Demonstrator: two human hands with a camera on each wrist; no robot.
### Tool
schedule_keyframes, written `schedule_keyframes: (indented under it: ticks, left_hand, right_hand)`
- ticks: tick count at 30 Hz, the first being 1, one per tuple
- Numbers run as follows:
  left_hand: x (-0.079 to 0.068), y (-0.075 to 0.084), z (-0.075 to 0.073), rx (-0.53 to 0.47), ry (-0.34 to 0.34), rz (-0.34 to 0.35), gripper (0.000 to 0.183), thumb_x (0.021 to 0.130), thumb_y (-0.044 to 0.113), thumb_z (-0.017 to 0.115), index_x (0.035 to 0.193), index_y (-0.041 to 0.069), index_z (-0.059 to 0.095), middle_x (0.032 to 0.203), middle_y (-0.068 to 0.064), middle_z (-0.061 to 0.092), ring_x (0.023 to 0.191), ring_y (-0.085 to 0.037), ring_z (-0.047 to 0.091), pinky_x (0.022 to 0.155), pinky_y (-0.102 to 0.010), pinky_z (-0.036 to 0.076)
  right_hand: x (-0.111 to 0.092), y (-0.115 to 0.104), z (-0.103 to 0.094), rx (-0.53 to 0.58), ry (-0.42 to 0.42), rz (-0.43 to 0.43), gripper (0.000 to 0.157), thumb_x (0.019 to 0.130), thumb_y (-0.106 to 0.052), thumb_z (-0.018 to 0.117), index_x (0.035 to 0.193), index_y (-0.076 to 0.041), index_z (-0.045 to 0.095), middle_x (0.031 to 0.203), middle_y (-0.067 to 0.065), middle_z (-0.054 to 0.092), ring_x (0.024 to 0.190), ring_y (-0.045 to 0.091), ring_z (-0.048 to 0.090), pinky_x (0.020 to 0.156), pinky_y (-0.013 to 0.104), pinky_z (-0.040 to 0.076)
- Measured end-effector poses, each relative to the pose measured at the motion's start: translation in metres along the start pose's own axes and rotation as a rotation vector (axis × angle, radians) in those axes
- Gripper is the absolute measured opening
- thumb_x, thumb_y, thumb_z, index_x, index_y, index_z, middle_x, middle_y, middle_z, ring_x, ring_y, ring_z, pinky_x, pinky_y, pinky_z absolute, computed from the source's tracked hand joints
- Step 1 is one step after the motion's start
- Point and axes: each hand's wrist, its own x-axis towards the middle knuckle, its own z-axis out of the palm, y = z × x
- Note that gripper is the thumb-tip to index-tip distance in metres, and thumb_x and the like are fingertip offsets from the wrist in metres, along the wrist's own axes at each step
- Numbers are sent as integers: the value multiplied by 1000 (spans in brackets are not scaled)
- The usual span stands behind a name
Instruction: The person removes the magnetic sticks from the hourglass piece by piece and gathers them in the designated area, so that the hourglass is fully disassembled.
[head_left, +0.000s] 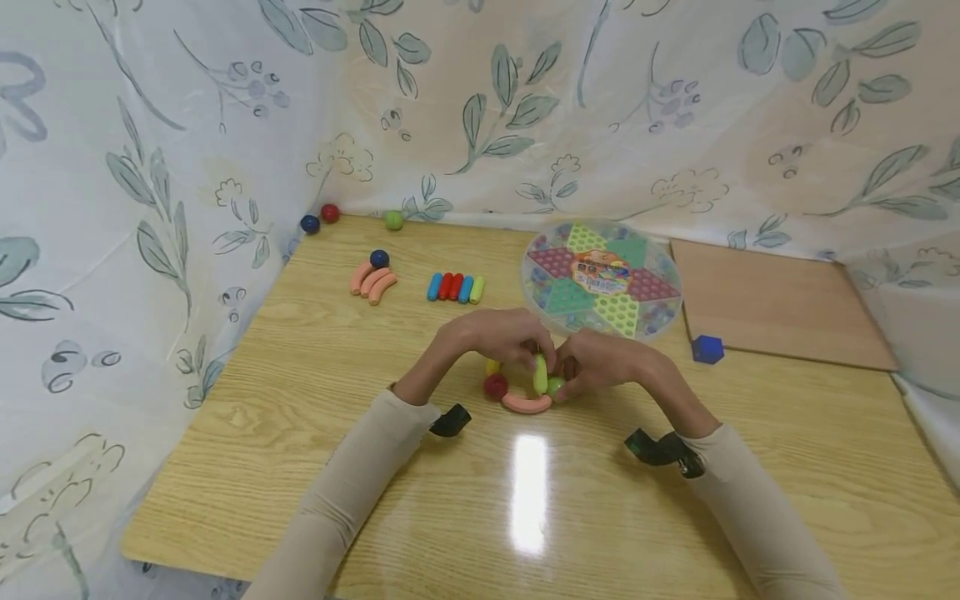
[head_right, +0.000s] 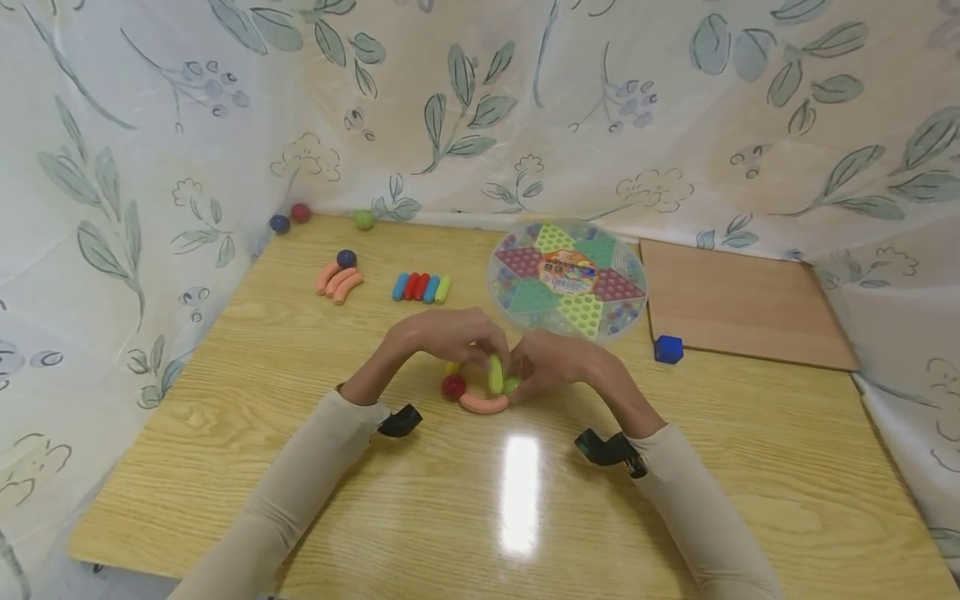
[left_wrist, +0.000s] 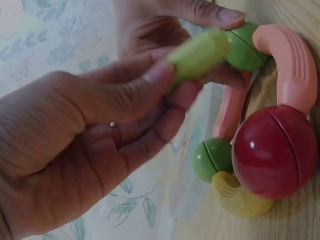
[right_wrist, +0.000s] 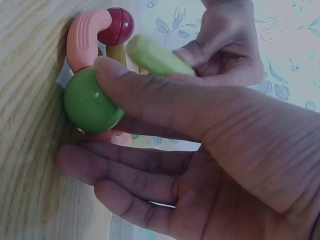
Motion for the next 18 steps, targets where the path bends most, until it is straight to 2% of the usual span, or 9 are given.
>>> schedule_keyframes:
  ticks: [4,8,13,18]
  left_hand:
    - [-3,-3,0,-24,34,-30,17,103,9,66,116,9,76,111,-4,76,89,-11,60,84,-20,50]
    - [-6,-5,-3,-56,112,-65,18,106,15,62,118,9,73,111,-4,73,90,-14,61,83,-21,49]
    - [-17,-11,-12,-132,281,-121,17,106,21,62,111,8,72,104,-6,71,85,-17,61,80,-24,49]
    - [-40,-23,-24,-387,500,-163,12,104,16,65,102,5,64,100,-12,73,84,-17,71,83,-31,59]
  right_hand:
    - [0,0,1,-25,-2,-17,30,90,-26,83,106,-1,78,85,4,78,71,5,69,68,23,57]
    - [0,0,0,-28,-9,-33,29,91,-25,82,106,-1,78,85,4,78,72,5,69,67,23,56]
    - [0,0,0,-21,-16,-42,38,91,-25,82,119,1,76,91,4,79,78,6,70,71,22,57]
    - [0,-1,0,-38,-12,-39,36,91,-24,82,118,-1,76,93,3,79,81,6,70,74,23,57]
